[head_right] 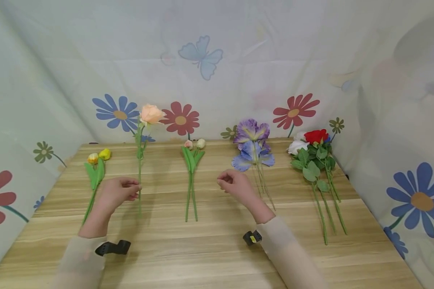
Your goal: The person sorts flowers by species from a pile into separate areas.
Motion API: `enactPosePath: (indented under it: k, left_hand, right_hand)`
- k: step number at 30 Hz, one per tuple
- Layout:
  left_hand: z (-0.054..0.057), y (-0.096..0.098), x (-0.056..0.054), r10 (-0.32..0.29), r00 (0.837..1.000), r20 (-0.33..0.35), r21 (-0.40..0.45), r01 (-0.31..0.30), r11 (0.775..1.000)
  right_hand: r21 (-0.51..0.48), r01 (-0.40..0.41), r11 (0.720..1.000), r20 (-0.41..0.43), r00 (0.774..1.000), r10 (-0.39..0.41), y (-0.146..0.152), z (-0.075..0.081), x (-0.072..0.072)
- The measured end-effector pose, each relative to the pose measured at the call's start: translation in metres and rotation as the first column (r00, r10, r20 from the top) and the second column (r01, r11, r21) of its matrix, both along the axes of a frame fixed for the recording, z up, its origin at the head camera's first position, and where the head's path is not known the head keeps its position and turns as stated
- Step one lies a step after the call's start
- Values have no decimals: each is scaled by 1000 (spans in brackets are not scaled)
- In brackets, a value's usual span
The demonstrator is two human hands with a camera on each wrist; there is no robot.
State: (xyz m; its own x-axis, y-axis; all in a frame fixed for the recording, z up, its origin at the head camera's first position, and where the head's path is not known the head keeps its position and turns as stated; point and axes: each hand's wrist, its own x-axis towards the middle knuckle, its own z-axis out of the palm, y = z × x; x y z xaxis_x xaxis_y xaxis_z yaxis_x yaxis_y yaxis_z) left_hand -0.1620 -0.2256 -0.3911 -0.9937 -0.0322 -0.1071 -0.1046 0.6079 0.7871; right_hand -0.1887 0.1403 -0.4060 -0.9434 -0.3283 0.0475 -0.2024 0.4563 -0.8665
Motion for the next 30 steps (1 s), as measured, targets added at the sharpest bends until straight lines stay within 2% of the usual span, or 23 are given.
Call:
enactPosePath:
  k: [9,15,21,30]
  left_hand:
    - [3,37,-9,-18,1000,0,56,18,998]
    - [5,57,-12,-40,999,-27,103,42,994]
    - [9,78,-16,-46,998,-47,143,52,988]
    - [4,97,-22,-78,995,-59,165,87,982]
  right_hand:
    - [-89,-83,993,16,996,85,-48,-2,3]
    - [-154,-83,985,65,993,94,-69,-8,2]
    - [-194,-74,978,97,991,94,-82,-7,3]
    - [-205,-22,978,124,991,48,-90,-6,7]
